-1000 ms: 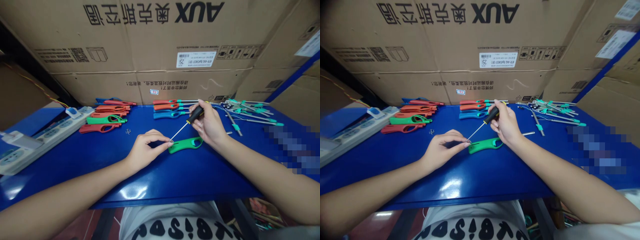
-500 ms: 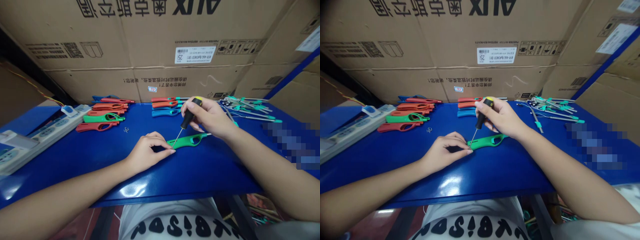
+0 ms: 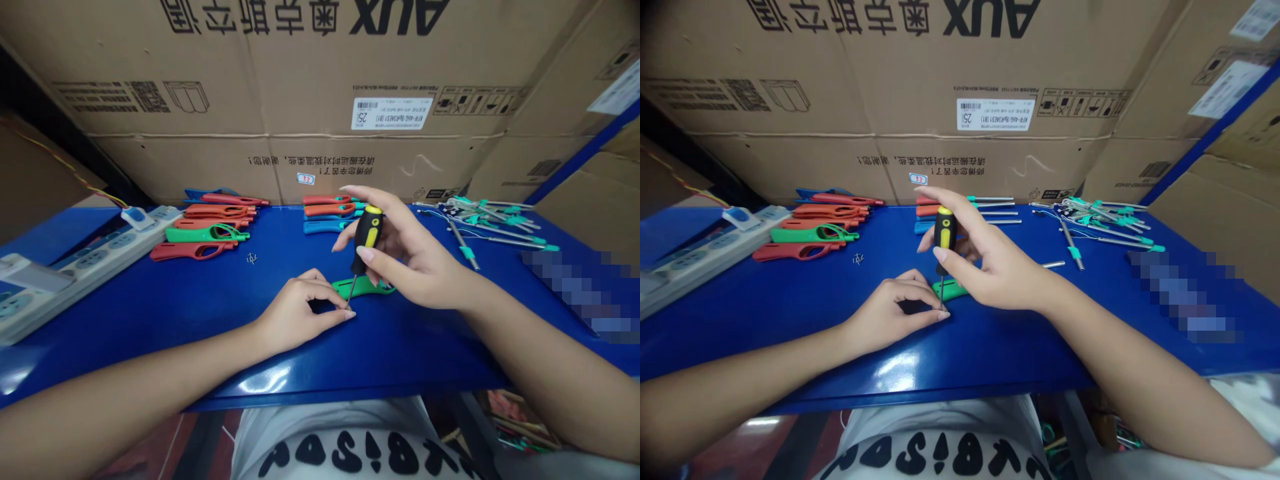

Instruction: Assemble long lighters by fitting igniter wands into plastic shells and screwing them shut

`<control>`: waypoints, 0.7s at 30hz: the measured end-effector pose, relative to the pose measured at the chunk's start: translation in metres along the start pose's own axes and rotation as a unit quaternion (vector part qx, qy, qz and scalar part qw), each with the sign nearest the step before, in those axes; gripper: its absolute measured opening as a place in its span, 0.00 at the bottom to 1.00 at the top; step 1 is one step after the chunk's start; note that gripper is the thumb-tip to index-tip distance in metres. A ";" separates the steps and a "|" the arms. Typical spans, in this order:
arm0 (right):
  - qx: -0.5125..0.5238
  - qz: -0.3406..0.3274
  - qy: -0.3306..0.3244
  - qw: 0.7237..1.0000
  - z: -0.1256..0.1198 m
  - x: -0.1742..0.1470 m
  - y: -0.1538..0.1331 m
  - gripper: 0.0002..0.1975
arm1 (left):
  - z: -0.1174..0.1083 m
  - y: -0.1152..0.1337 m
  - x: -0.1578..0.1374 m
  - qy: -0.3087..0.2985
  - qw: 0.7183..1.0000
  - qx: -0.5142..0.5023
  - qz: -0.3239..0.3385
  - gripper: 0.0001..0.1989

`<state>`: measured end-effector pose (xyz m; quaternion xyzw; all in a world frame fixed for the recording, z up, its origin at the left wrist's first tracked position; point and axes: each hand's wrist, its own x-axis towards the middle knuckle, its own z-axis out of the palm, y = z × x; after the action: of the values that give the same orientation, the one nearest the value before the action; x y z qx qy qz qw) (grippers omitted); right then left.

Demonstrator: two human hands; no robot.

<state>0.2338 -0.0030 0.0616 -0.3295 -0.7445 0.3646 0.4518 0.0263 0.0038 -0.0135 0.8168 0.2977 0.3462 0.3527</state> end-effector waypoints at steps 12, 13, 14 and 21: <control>-0.093 -0.066 0.144 0.983 0.012 0.001 0.019 0.23 | -0.011 -0.004 0.005 0.007 0.995 0.091 0.038 0.23; -0.094 -0.066 0.148 0.982 0.012 0.001 0.020 0.23 | -0.010 -0.006 0.004 -0.002 0.994 0.099 0.035 0.23; -0.092 -0.066 0.153 0.982 0.012 0.002 0.021 0.23 | -0.010 -0.007 0.004 -0.009 0.994 0.105 0.033 0.22; -0.086 -0.068 0.172 0.979 0.012 0.001 0.023 0.24 | -0.008 -0.012 0.004 -0.031 0.992 0.114 0.036 0.20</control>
<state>0.2261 0.0072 0.0387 -0.3739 -0.7049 0.2056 0.5667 0.0194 0.0163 -0.0176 0.8720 0.2949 0.2972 0.2537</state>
